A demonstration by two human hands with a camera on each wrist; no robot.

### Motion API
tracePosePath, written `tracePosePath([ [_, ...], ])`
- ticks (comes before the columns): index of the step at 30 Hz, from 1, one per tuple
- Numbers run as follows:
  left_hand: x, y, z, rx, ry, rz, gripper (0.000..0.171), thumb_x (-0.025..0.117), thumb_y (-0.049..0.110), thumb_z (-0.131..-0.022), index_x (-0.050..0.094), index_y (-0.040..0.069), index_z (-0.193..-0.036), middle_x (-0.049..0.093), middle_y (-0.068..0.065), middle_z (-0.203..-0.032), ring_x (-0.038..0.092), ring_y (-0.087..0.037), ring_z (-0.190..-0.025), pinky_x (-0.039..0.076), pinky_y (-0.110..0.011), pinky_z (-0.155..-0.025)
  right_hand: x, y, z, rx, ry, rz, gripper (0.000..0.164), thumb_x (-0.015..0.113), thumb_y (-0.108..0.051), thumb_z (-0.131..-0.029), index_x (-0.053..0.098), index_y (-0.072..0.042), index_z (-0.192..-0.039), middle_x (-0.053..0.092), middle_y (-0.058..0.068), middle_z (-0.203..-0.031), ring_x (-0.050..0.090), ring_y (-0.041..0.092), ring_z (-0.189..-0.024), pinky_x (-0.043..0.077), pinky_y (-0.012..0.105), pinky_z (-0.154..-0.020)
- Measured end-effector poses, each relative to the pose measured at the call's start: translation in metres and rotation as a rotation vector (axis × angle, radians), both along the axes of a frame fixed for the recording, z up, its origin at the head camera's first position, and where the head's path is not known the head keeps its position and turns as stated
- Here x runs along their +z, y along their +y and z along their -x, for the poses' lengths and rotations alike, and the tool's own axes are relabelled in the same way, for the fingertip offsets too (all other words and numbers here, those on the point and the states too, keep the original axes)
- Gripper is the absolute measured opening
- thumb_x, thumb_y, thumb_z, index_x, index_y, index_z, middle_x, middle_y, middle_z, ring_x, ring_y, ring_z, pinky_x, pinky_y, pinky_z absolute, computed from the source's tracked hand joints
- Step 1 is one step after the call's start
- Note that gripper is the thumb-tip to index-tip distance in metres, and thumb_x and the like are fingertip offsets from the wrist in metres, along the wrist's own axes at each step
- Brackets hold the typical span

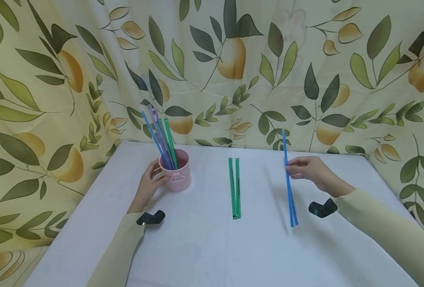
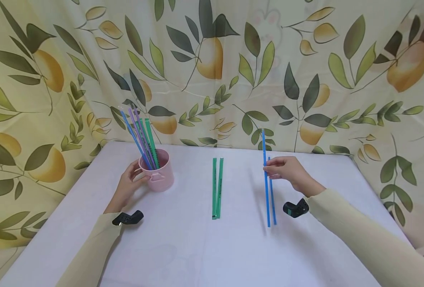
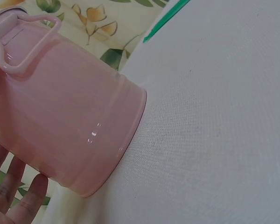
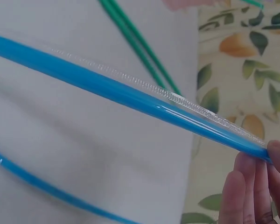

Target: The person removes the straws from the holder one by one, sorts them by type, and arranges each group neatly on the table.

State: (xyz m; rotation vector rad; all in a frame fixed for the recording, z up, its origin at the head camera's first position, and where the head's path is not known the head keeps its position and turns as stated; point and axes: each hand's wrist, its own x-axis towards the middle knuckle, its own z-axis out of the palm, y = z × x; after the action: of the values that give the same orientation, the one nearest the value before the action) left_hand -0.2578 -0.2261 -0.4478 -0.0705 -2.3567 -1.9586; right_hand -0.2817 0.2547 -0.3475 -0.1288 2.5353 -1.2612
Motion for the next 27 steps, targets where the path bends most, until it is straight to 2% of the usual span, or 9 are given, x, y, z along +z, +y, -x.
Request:
tracePosePath([
  [3, 0.0, 0.0, -0.001, 0.002, 0.004, 0.004, 0.073, 0.068, 0.009, -0.085, 0.029, 0.008, -0.146, 0.032, -0.016, -0.15, 0.034, -0.035, -0.136, 0.036, -0.048, -0.113, -0.014, 0.004, 0.005, -0.019, -0.028, -0.025, 0.051, 0.061, -0.029, -0.092, 0.051, 0.008, -0.126, 0.07, 0.005, -0.103, 0.068, 0.023, -0.098, 0.05, 0.047, -0.098],
  [6, -0.001, 0.0, -0.001, 0.007, 0.015, 0.011, 0.073, 0.069, 0.011, -0.085, 0.029, 0.01, -0.146, 0.033, -0.014, -0.15, 0.035, -0.034, -0.136, 0.037, -0.047, -0.112, -0.026, 0.007, 0.009, -0.037, -0.046, -0.028, 0.053, 0.061, -0.03, -0.091, 0.05, 0.008, -0.127, 0.069, 0.009, -0.107, 0.068, 0.02, -0.097, 0.049, 0.049, -0.099],
  [13, -0.006, -0.001, 0.0, 0.018, 0.02, 0.029, 0.073, 0.07, 0.015, -0.084, 0.031, 0.013, -0.146, 0.035, -0.01, -0.149, 0.037, -0.031, -0.135, 0.039, -0.046, -0.11, -0.047, 0.013, 0.022, -0.084, -0.06, -0.017, 0.051, 0.061, -0.026, -0.092, 0.049, 0.01, -0.127, 0.071, 0.006, -0.101, 0.067, 0.007, -0.084, 0.056, 0.037, -0.09],
  [18, -0.006, -0.001, 0.001, 0.02, 0.021, 0.039, 0.074, 0.07, 0.016, -0.084, 0.03, 0.013, -0.146, 0.034, -0.011, -0.149, 0.037, -0.032, -0.135, 0.039, -0.047, -0.11, -0.056, 0.016, 0.03, -0.116, -0.066, 0.01, 0.048, 0.061, -0.022, -0.092, 0.05, 0.011, -0.125, 0.071, -0.001, -0.091, 0.066, 0.003, -0.077, 0.059, 0.027, -0.081],
  [23, -0.005, 0.0, -0.001, 0.015, 0.02, 0.03, 0.073, 0.069, 0.014, -0.085, 0.029, 0.011, -0.146, 0.034, -0.013, -0.149, 0.036, -0.033, -0.135, 0.038, -0.047, -0.111, -0.062, 0.015, 0.033, -0.146, -0.057, -0.001, 0.046, 0.062, -0.021, -0.091, 0.053, 0.012, -0.121, 0.069, -0.007, -0.081, 0.065, 0.003, -0.072, 0.06, 0.025, -0.075],
  [27, 0.005, 0.003, -0.007, 0.009, -0.005, 0.017, 0.074, 0.068, 0.012, -0.085, 0.028, 0.009, -0.147, 0.032, -0.016, -0.15, 0.034, -0.034, -0.136, 0.036, -0.048, -0.113, -0.066, 0.013, 0.036, -0.161, -0.056, -0.051, 0.045, 0.064, -0.022, -0.09, 0.055, 0.011, -0.119, 0.065, -0.009, -0.075, 0.063, 0.004, -0.07, 0.059, 0.024, -0.072],
])
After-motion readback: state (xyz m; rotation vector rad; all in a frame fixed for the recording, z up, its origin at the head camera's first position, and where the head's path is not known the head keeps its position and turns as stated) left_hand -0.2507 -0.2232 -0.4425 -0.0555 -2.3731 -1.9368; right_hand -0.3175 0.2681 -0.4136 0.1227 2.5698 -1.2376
